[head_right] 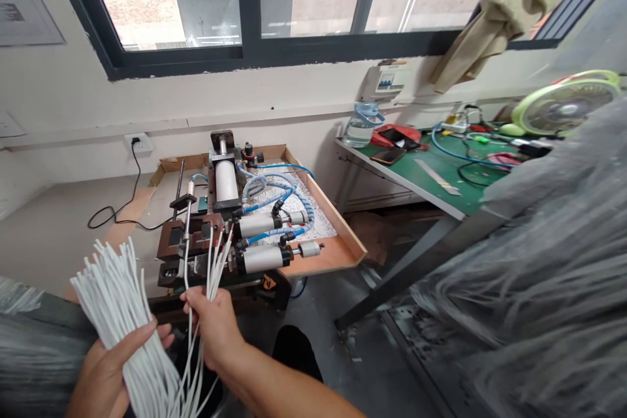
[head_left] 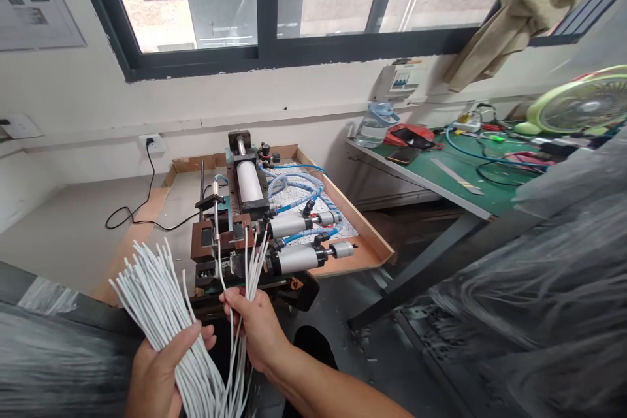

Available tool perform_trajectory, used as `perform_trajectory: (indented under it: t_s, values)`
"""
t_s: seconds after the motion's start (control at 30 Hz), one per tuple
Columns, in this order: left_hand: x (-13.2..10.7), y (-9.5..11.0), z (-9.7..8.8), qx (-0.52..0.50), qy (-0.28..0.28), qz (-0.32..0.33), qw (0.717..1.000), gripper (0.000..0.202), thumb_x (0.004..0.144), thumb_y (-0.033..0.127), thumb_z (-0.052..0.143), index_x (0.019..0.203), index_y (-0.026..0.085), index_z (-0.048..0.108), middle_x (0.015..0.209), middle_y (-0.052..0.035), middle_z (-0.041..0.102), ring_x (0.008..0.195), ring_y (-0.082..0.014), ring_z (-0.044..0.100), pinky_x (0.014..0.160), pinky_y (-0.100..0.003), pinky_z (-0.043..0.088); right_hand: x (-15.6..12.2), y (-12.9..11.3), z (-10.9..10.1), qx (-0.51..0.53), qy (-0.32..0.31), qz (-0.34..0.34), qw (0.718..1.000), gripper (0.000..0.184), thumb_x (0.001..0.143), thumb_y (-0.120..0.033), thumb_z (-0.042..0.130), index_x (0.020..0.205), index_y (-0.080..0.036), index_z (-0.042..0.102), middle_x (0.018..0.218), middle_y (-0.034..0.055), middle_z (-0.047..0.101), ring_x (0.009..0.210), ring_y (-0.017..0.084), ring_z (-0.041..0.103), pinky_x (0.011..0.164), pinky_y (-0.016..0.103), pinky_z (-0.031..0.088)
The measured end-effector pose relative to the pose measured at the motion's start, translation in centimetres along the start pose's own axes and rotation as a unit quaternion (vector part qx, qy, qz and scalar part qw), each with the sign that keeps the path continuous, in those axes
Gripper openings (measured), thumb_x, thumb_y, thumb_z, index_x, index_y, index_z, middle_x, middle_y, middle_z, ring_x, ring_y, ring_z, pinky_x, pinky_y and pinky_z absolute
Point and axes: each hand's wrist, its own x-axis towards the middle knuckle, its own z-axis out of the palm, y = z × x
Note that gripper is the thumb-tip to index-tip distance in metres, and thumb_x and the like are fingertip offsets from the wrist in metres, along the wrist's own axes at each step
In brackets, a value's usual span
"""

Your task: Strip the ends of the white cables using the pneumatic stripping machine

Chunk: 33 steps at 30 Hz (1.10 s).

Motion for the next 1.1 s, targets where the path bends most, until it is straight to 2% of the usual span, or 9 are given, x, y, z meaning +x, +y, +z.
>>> perform_trajectory:
  t_s: [0.13,0.27,0.33,0.5,0.6,0.8,1.1]
  values:
    - [0.1,0.0,0.0,0.001,-0.001,0.005,1.000,0.026,0.047,0.012,0.071,0.071,0.010,0.061,0.063,-0.0086,0.066,0.061,-0.0224,0.061,0.061,-0.034,0.049,-0.1,-0.1,0.1,0.000,-0.010,0.006,1.000,0.017,0.059,-0.028,0.059,0.060,-0.011,0.060,0.046,-0.0040,0.043,0.039,0.004,0.032,0.038,0.018,0.019]
    - [0.1,0.0,0.0,-0.021,-0.025,0.016,0.999,0.030,0.047,0.012,0.071,0.077,0.010,0.063,0.070,-0.0082,0.067,0.064,-0.0195,0.060,0.063,-0.028,0.047,-0.7,0.4,-0.3,-0.048,-0.135,0.036,0.989,0.017,0.056,-0.026,0.065,0.059,-0.010,0.062,0.049,-0.0030,0.046,0.044,0.005,0.035,0.042,0.019,0.024]
    - [0.0,0.1,0.2,-0.025,-0.036,0.020,0.999,0.030,0.048,0.013,0.071,0.077,0.010,0.063,0.070,-0.0076,0.067,0.065,-0.0199,0.060,0.063,-0.028,0.047,-1.1,0.7,-0.6,-0.078,-0.159,0.034,0.984,0.017,0.053,-0.026,0.068,0.059,-0.010,0.063,0.049,-0.0030,0.047,0.045,0.005,0.036,0.042,0.019,0.025]
    - [0.0,0.5,0.5,-0.028,-0.045,0.037,0.998,0.022,0.048,0.012,0.070,0.069,0.011,0.064,0.065,-0.0063,0.066,0.062,-0.0202,0.061,0.064,-0.031,0.048,-1.3,0.7,-0.8,-0.071,-0.086,-0.038,0.993,0.020,0.058,-0.031,0.066,0.059,-0.012,0.062,0.048,-0.0024,0.050,0.044,0.005,0.036,0.043,0.019,0.025]
    - [0.3,0.8,0.7,-0.025,-0.021,0.033,0.999,0.023,0.046,0.012,0.071,0.068,0.011,0.063,0.062,-0.0064,0.066,0.059,-0.0210,0.061,0.061,-0.033,0.049,-0.9,0.4,-0.6,-0.033,-0.037,-0.039,0.998,0.023,0.059,-0.033,0.065,0.061,-0.011,0.059,0.049,-0.0004,0.053,0.043,0.006,0.038,0.041,0.018,0.025]
    - [0.4,1.1,0.6,-0.012,-0.023,0.002,1.000,0.024,0.047,0.014,0.071,0.070,0.010,0.063,0.063,-0.0082,0.066,0.060,-0.0219,0.061,0.059,-0.033,0.049,-0.8,0.5,-0.2,0.005,-0.005,-0.054,0.999,0.021,0.063,-0.031,0.062,0.063,-0.011,0.056,0.049,-0.0006,0.051,0.042,0.005,0.038,0.041,0.017,0.023]
    - [0.4,1.1,0.9,-0.007,-0.009,0.024,1.000,0.022,0.045,0.015,0.072,0.065,0.012,0.061,0.054,-0.0049,0.063,0.050,-0.0184,0.058,0.051,-0.030,0.047,0.3,0.7,0.2,0.021,0.009,0.008,1.000,0.016,0.059,-0.025,0.060,0.060,-0.010,0.057,0.046,-0.0008,0.051,0.038,0.004,0.036,0.038,0.017,0.019]
